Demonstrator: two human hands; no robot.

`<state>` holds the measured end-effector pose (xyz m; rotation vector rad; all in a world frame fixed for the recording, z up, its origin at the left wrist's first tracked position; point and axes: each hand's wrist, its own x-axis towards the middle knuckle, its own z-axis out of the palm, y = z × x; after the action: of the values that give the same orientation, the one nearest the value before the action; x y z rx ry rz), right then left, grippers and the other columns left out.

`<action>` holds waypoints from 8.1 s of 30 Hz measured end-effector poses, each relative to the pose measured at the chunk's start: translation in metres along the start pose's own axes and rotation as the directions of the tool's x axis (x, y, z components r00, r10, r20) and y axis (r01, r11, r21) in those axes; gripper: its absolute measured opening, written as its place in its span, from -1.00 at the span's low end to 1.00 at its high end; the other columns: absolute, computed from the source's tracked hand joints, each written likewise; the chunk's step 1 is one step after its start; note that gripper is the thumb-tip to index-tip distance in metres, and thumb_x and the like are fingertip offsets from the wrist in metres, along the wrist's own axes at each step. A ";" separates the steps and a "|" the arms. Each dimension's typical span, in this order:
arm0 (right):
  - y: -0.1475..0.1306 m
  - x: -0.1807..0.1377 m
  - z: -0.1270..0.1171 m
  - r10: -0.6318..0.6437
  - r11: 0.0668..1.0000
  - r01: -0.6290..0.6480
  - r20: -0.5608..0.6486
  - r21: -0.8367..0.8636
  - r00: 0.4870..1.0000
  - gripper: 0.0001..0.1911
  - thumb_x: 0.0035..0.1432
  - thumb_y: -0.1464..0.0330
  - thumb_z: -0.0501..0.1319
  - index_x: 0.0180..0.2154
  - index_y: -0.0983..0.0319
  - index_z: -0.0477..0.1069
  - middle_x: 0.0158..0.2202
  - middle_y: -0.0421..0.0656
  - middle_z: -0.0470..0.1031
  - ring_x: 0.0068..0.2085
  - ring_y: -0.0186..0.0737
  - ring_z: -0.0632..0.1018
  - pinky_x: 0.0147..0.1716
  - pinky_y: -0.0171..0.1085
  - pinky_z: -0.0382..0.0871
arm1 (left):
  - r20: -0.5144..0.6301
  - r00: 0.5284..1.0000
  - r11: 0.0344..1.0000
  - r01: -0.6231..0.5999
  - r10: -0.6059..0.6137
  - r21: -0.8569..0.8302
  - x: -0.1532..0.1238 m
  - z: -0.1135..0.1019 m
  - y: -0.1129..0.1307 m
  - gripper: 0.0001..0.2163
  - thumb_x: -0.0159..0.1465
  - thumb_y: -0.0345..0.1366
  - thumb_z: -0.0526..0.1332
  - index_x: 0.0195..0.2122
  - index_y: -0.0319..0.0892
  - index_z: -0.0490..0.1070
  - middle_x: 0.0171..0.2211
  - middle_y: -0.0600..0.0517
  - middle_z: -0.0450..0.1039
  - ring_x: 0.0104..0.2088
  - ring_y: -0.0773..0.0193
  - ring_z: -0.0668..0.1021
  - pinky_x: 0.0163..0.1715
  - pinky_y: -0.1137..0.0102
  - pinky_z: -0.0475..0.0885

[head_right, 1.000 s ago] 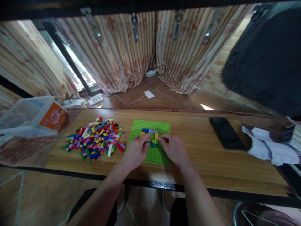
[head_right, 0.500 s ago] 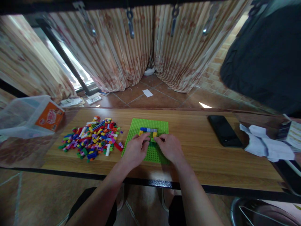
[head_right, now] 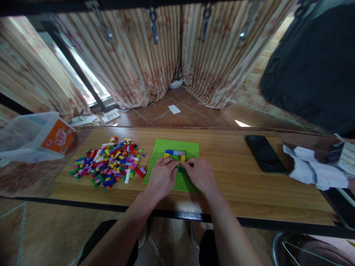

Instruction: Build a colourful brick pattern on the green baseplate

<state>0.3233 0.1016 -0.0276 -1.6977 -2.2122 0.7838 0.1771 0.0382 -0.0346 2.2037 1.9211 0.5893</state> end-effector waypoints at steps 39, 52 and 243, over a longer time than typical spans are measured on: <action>-0.003 0.005 0.002 0.038 0.995 -0.042 -0.049 -0.086 0.998 -0.62 0.22 0.16 0.15 -0.50 0.19 0.58 -0.54 -0.12 0.54 -0.51 -0.24 0.47 -0.49 -0.29 0.19 | 0.097 0.992 0.971 0.051 -0.075 0.233 -0.024 0.018 0.021 -0.55 0.41 -0.27 0.01 0.31 -0.23 0.18 0.29 -0.19 0.23 0.22 -0.07 0.28 0.19 -0.10 0.21; -0.005 0.003 0.009 0.029 0.987 -0.041 -0.083 -0.155 0.996 -0.62 0.26 0.17 0.11 -0.45 0.17 0.59 -0.45 -0.04 0.60 -0.38 -0.15 0.57 -0.44 -0.27 0.25 | 0.118 0.991 0.977 0.028 -0.054 0.210 -0.019 0.018 0.025 -0.56 0.37 -0.42 -0.04 0.27 -0.30 0.22 0.26 -0.23 0.26 0.24 -0.03 0.27 0.25 -0.19 0.12; -0.077 0.004 0.060 -0.227 0.801 0.279 -0.163 0.529 0.960 -0.70 0.29 0.19 0.08 -0.22 0.20 0.51 -0.41 -0.15 0.57 -0.48 -0.23 0.52 -0.45 -0.27 0.37 | -0.205 0.774 0.568 0.231 -0.599 -0.790 -0.013 -0.057 -0.098 -0.85 0.15 -0.32 0.26 -0.28 -0.21 0.57 -0.37 0.01 0.56 -0.39 0.30 0.52 -0.36 0.43 0.42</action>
<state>0.2288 0.0758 -0.0353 -1.1063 -1.8466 1.1076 0.0636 0.0339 -0.0220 1.0742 1.8112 1.5578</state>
